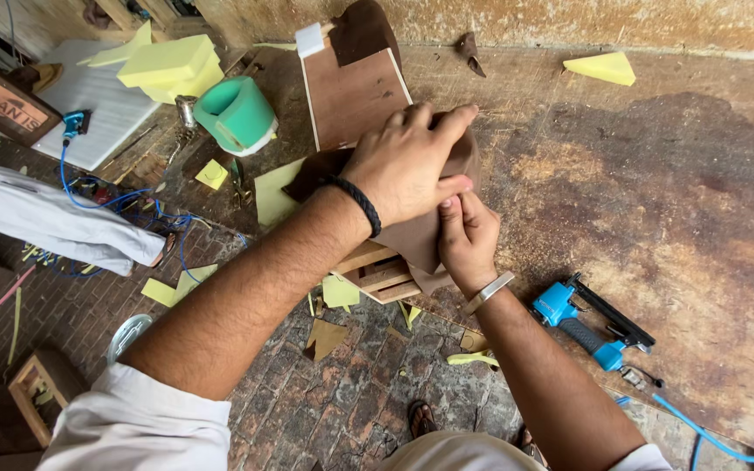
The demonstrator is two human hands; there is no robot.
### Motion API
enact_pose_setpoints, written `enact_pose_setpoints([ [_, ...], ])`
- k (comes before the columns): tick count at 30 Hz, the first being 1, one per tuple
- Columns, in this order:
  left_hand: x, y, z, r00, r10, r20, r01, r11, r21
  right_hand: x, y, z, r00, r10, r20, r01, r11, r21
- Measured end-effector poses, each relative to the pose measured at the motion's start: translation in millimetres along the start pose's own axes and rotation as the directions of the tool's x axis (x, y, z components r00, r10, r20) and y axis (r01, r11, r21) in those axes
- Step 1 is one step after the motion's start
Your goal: The person staples brown fabric onto a wooden chair frame with foam padding using a pneumatic staple gun. They trim excess fabric with scissors, adjust the fabric, and flip the frame to continue attaching the fabric to the underside.
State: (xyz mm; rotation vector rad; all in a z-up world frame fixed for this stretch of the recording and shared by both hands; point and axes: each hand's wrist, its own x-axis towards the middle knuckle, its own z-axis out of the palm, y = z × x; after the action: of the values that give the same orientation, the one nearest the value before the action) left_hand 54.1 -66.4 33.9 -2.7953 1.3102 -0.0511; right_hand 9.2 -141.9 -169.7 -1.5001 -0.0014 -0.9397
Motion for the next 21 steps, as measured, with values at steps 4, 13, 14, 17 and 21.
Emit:
enact_pose_setpoints([
  [4,4,-3,3,1.000,0.004,-0.005,-0.004,0.998,0.063,-11,18,-20,0.963,0.226,0.145,-0.228,0.974,-0.005],
  [13,3,-6,10,0.998,0.047,-0.037,-0.044,0.996,0.079,-130,128,-207,0.424,0.893,-0.151,-0.265,-0.037,-0.964],
  [14,3,-7,10,0.997,0.055,-0.055,-0.050,0.995,0.091,-142,141,-217,0.446,0.884,-0.141,-0.188,-0.061,-0.980],
  [17,2,-8,13,0.992,0.076,-0.096,-0.064,0.991,0.118,-148,163,-234,0.471,0.875,-0.112,-0.122,-0.061,-0.991],
  [21,-1,-7,13,0.987,0.085,-0.139,-0.067,0.989,0.130,-111,138,-215,0.322,0.946,-0.035,-0.510,0.142,-0.848],
])
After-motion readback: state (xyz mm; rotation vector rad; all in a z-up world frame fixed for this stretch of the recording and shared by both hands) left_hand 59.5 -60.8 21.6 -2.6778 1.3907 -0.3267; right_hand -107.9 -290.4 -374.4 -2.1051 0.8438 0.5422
